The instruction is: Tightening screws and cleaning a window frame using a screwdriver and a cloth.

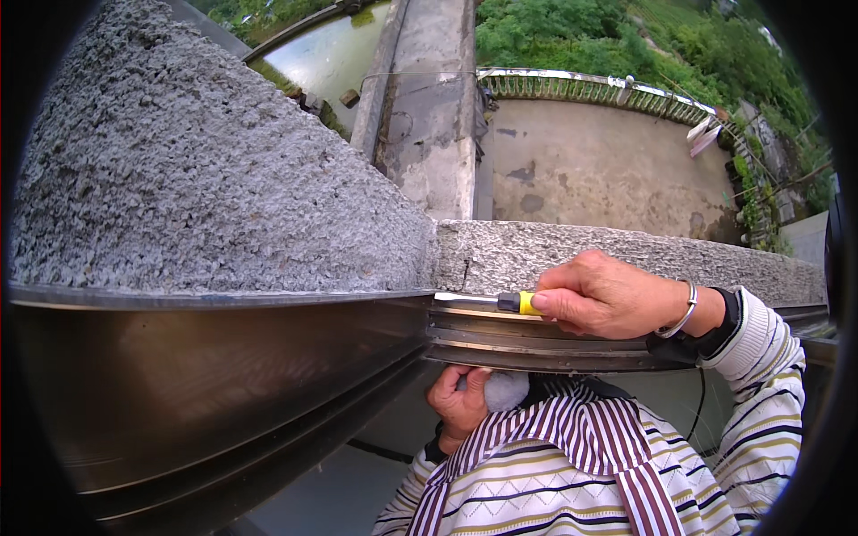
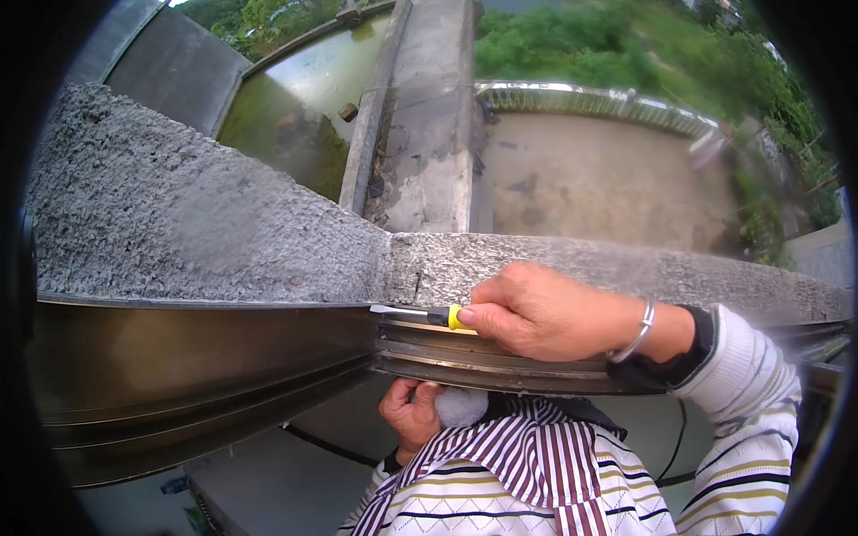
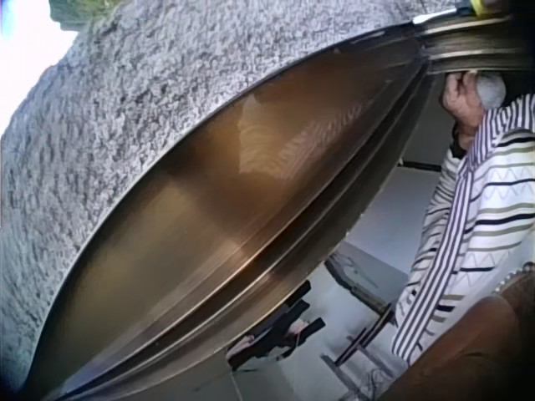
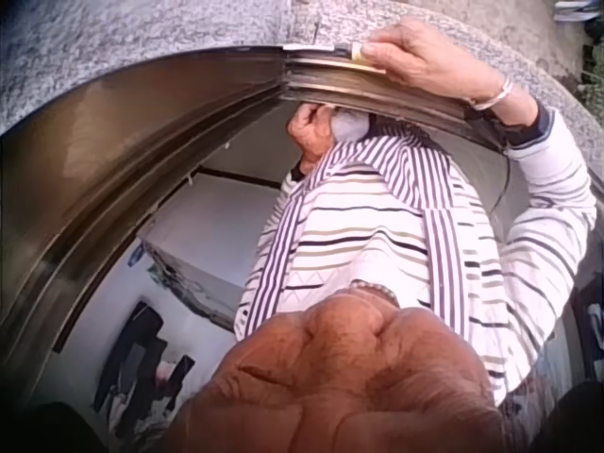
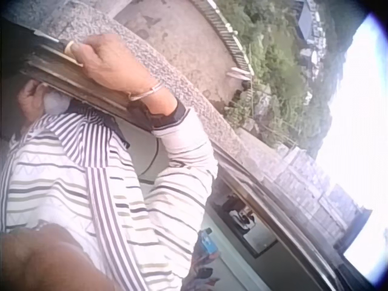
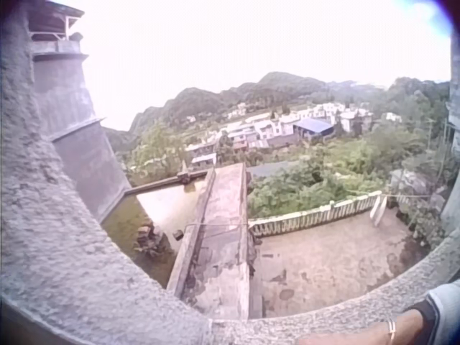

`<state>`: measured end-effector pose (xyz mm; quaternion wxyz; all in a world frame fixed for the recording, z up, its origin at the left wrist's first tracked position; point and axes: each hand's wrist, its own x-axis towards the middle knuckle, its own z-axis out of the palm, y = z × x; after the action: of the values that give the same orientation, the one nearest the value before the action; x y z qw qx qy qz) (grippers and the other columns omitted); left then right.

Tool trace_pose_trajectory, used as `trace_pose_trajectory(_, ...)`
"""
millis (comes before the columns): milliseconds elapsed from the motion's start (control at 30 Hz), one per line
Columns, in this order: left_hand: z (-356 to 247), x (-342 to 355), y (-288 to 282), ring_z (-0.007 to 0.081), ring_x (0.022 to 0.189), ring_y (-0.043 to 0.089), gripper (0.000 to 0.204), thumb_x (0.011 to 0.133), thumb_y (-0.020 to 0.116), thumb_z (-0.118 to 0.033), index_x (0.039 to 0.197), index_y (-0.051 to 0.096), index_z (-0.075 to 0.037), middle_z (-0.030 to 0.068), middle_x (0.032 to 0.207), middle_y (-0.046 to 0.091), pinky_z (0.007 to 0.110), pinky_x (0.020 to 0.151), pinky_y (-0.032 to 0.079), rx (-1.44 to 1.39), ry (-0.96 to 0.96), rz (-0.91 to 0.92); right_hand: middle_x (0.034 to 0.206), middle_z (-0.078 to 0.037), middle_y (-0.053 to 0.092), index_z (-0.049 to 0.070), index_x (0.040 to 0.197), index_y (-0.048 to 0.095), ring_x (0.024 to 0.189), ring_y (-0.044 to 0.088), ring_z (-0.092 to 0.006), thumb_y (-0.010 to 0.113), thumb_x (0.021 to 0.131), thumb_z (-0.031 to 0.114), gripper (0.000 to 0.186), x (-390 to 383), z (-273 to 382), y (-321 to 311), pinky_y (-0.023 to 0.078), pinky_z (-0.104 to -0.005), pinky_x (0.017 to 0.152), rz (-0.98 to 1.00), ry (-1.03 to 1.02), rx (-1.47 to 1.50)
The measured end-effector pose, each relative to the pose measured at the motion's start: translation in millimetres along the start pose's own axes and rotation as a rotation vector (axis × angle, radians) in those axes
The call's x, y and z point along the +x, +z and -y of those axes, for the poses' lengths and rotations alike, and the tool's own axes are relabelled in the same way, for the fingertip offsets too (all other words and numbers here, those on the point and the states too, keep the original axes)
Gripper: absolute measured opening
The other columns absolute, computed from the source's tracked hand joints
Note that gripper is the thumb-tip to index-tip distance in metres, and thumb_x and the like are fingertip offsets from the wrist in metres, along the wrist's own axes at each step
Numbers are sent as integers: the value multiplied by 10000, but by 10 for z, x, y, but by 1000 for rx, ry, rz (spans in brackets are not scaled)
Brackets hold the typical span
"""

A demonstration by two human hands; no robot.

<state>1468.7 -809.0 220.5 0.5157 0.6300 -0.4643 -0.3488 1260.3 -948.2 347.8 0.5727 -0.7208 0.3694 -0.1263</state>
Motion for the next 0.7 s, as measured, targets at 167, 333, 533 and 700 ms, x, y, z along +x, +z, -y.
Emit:
trace_pose_trajectory(167,84,-23,-44,112,602,580,332,825,695,-303,780,636,21,70,651,643,259,580,468,71,61,-24,578,-131,542,25,698,533,501,524,-260,513,917,202,282,-396,83,-343,389,-340,490,-165,332,136)
trace_pose_trajectory(333,10,-27,4,100,620,575,395,818,694,-368,777,652,22,75,674,656,255,581,464,127,112,-95,635,-82,501,55,815,529,495,516,-250,619,845,195,169,-565,95,-227,375,-371,466,-341,-41,-802)
trace_pose_trajectory(533,114,-102,-23,106,723,597,460,811,688,-436,832,676,24,105,778,688,266,671,487,162,144,-90,657,-100,559,-12,923,526,539,607,-236,560,784,130,202,-335,174,-106,440,-380,418,106,-152,-677)
trace_pose_trajectory(700,106,-71,-47,125,750,616,412,820,687,-392,856,683,19,116,811,694,278,697,496,213,188,-50,641,-136,579,-58,922,529,555,624,-250,544,751,112,241,-184,139,-98,472,-364,427,132,-233,-597)
